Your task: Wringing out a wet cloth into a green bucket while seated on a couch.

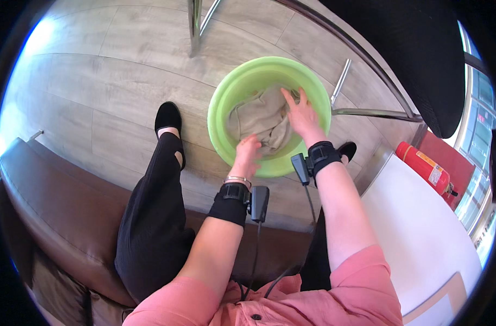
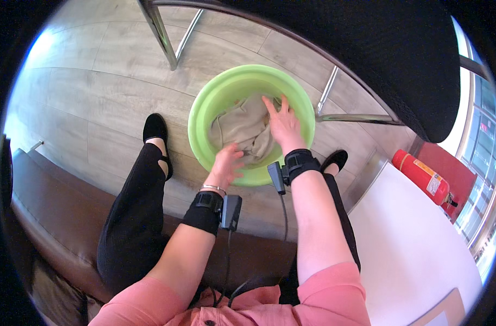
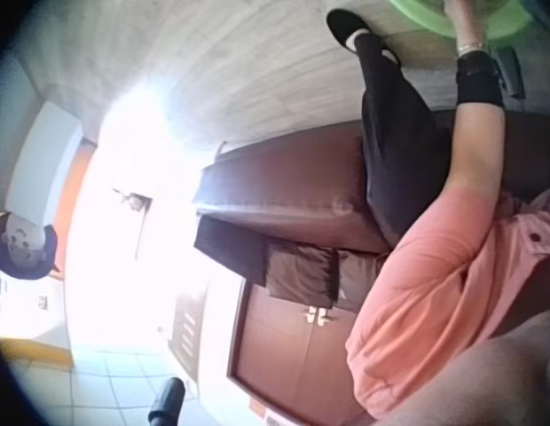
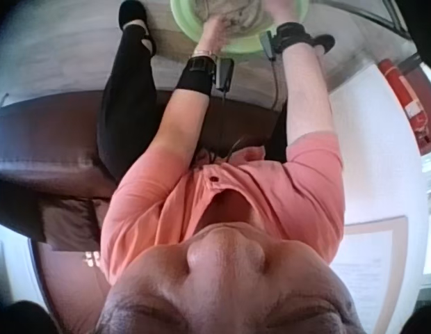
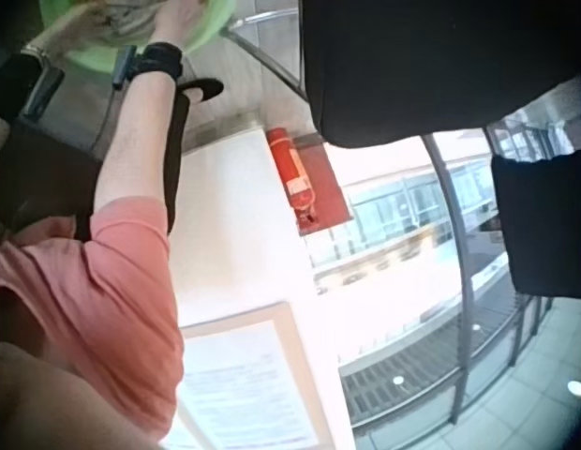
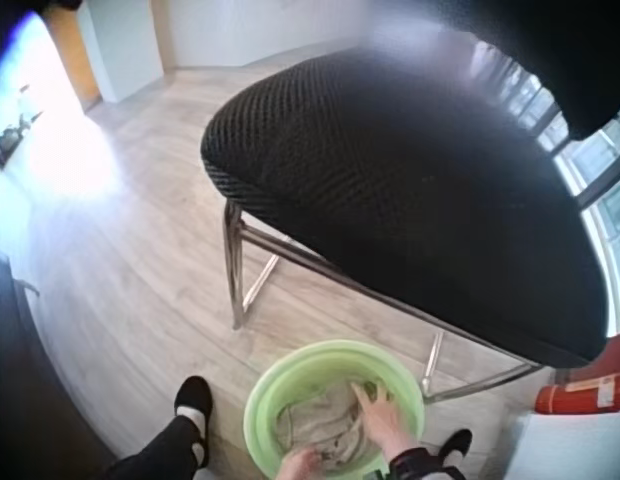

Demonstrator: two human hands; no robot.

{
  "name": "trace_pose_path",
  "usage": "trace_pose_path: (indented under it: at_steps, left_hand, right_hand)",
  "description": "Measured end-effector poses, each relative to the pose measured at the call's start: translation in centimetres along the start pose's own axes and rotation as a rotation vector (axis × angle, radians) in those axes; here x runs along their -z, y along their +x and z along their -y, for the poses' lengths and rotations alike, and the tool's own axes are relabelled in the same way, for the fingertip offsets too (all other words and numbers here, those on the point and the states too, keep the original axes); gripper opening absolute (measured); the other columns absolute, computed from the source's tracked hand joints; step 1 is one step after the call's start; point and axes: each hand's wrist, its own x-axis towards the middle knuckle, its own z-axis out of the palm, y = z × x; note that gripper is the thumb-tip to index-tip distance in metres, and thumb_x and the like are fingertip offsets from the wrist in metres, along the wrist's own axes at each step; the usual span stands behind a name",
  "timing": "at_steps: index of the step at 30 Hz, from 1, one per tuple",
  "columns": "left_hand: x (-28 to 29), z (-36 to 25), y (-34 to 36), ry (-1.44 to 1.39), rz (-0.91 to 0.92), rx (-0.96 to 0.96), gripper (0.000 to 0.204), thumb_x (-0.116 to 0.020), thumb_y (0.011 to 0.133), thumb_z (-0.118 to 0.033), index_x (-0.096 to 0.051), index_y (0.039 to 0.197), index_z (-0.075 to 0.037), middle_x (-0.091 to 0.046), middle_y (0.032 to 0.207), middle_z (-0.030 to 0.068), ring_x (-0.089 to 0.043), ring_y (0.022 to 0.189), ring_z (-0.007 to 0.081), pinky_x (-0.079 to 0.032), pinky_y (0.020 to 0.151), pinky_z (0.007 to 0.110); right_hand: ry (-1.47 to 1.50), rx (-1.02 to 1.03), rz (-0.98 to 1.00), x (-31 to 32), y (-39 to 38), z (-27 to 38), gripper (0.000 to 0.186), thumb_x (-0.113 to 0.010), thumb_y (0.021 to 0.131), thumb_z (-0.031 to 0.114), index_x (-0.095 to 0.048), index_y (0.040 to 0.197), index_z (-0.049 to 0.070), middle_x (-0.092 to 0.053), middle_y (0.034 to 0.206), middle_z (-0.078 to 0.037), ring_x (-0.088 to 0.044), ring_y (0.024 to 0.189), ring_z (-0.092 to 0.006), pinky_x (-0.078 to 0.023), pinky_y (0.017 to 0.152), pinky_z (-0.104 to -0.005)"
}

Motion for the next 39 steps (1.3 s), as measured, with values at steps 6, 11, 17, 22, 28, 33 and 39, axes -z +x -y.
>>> trace_pose_path:
  at_steps: [6, 11, 17, 22, 28, 33, 39]
  left_hand:
    - [-4.2, -1.3, -1.9, -0.276, -0.081, -0.014, 0.074, -0.039, 0.086, -0.056, 0.005, 0.139, -0.028, 0.011, 0.145, 0.0128, 0.0, 0.129, 0.0476, -0.011, 0.092, 0.071]
    - [-3.9, -1.8, 0.1, -0.405, -0.042, -0.019, 0.08, -0.032, 0.083, -0.064, -0.013, 0.138, -0.009, -0.012, 0.143, 0.0164, -0.017, 0.128, 0.0431, -0.024, 0.093, 0.064]
    - [-3.7, -2.4, 0.9, -0.636, 0.084, -0.237, 0.06, -0.036, 0.085, -0.06, -0.046, 0.119, -0.01, -0.056, 0.102, 0.0089, -0.055, 0.09, 0.0245, -0.048, 0.075, 0.04]
    - [-5.0, -3.7, -0.6, -0.596, 0.084, -0.279, 0.032, -0.051, 0.087, -0.032, -0.049, 0.109, -0.01, -0.056, 0.089, 0.0044, -0.057, 0.076, 0.0177, -0.048, 0.063, 0.033]
    - [-6.2, -5.2, -1.3, -0.777, 0.05, -0.286, 0.017, -0.046, 0.089, -0.02, -0.05, 0.094, -0.004, -0.056, 0.077, 0.007, -0.057, 0.066, 0.0205, -0.048, 0.056, 0.036]
    - [-4.2, -3.4, 2.3, -0.782, 0.072, -0.336, 0.025, -0.04, 0.091, -0.025, -0.051, 0.097, -0.003, -0.058, 0.083, 0.0097, -0.058, 0.073, 0.0227, -0.049, 0.062, 0.036]
    - [-4.7, -2.9, 2.3, -0.701, -0.134, -0.34, 0.032, -0.038, 0.092, -0.025, -0.052, 0.101, 0.002, -0.059, 0.091, 0.0109, -0.059, 0.08, 0.0225, -0.049, 0.07, 0.035]
  right_hand:
    - [0.308, -0.049, -0.144, -3.3, 0.5, 1.2, 0.027, -0.058, 0.081, 0.017, -0.053, 0.103, 0.002, -0.059, 0.093, -0.02, -0.058, 0.085, -0.0315, -0.045, 0.076, -0.04]
    - [0.802, 0.003, -0.061, -3.4, -4.4, 1.9, 0.028, -0.057, 0.083, 0.027, -0.058, 0.086, -0.001, -0.062, 0.074, -0.015, -0.058, 0.07, -0.0328, -0.044, 0.061, -0.036]
    - [1.036, 0.125, -0.049, 2.7, -9.0, 7.2, 0.028, -0.056, 0.085, 0.03, -0.061, 0.084, 0.003, -0.054, 0.065, -0.005, -0.053, 0.062, -0.016, -0.043, 0.06, -0.026]
    - [0.923, 0.2, -0.031, 3.7, -8.1, 7.7, 0.028, -0.057, 0.084, 0.03, -0.061, 0.076, 0.003, -0.054, 0.066, -0.01, -0.055, 0.06, -0.0196, -0.042, 0.056, -0.0288]
    - [0.9, 0.2, -0.126, 4.8, -6.2, 8.6, 0.03, -0.058, 0.082, 0.03, -0.059, 0.066, 0.004, -0.055, 0.059, -0.012, -0.054, 0.052, -0.0266, -0.041, 0.049, -0.034]
    - [0.615, 0.149, -0.281, 3.9, -4.9, 9.8, 0.027, -0.054, 0.079, 0.028, -0.059, 0.06, 0.01, -0.057, 0.062, -0.013, -0.057, 0.057, -0.0312, -0.043, 0.051, -0.0394]
    - [0.488, 0.143, -0.404, 2.2, -2.7, 8.7, 0.03, -0.05, 0.081, 0.03, -0.058, 0.061, 0.009, -0.058, 0.063, -0.012, -0.057, 0.059, -0.033, -0.044, 0.053, -0.0421]
